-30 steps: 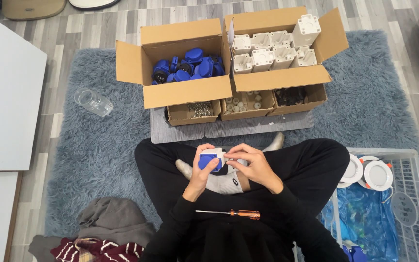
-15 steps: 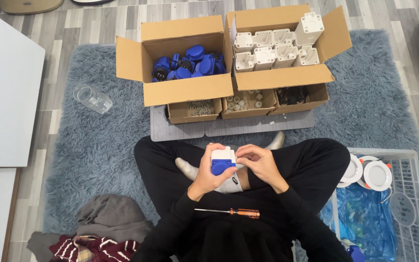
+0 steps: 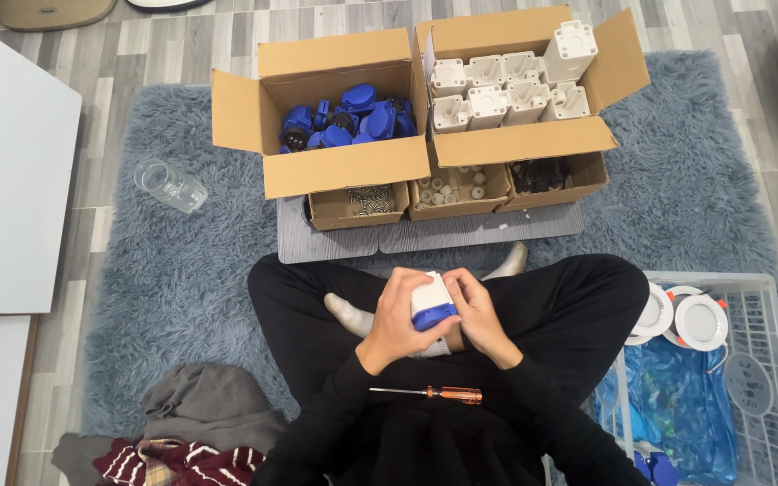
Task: Assembling electrical switch components by picking up bases and covers from boxes and snapping them together, occasionally using a screwdriver.
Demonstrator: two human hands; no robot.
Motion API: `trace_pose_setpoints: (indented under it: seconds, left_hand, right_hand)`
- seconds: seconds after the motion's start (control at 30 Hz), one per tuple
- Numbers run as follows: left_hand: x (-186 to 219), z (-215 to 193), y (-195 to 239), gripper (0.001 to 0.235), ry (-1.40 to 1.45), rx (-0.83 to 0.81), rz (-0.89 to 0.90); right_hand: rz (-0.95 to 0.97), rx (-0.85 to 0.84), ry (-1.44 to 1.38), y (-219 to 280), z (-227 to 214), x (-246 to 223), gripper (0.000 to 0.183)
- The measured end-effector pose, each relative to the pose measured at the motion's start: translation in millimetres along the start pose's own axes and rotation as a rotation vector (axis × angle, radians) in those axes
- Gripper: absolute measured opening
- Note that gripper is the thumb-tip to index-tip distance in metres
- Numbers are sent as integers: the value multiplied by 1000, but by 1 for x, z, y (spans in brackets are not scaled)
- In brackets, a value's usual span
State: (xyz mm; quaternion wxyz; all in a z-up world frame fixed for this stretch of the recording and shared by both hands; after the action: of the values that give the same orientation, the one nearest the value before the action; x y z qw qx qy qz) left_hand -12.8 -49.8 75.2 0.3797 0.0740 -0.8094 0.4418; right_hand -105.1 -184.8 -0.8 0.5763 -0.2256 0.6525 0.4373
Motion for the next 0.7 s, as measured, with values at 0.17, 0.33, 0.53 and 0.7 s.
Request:
trace_pose_setpoints:
  seconds: [0.17,0.33,0.53,0.7]
  left_hand:
    - [6,2,-1,62,-102,-61,130]
    - [12,4,1,60,-135,-143,252]
    - [9,9,17,56,-242,-276,454]
    - [13,-3,6,60,96,-275,233]
  right_hand:
    - [-46,-33,177,0,-2,-5,43]
    - [46,-100,173,-3,-1,2,64]
    - [416,-144,-103,-4,-1,44,70]
    - [694,-422,-142,2,-9,85,69]
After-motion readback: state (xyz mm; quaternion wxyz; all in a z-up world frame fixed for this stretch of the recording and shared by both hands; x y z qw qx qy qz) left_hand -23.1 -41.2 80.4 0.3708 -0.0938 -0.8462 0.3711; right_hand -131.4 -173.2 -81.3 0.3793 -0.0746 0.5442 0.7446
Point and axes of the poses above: each hand's wrist, its own y-axis away from the middle knuckle, its own z-axis out of the palm, x = y × z, the point moved 6 cm from there along -y, towards the middle knuckle, and after that the axes turned 10 degrees about z, right-handed, at the moved point
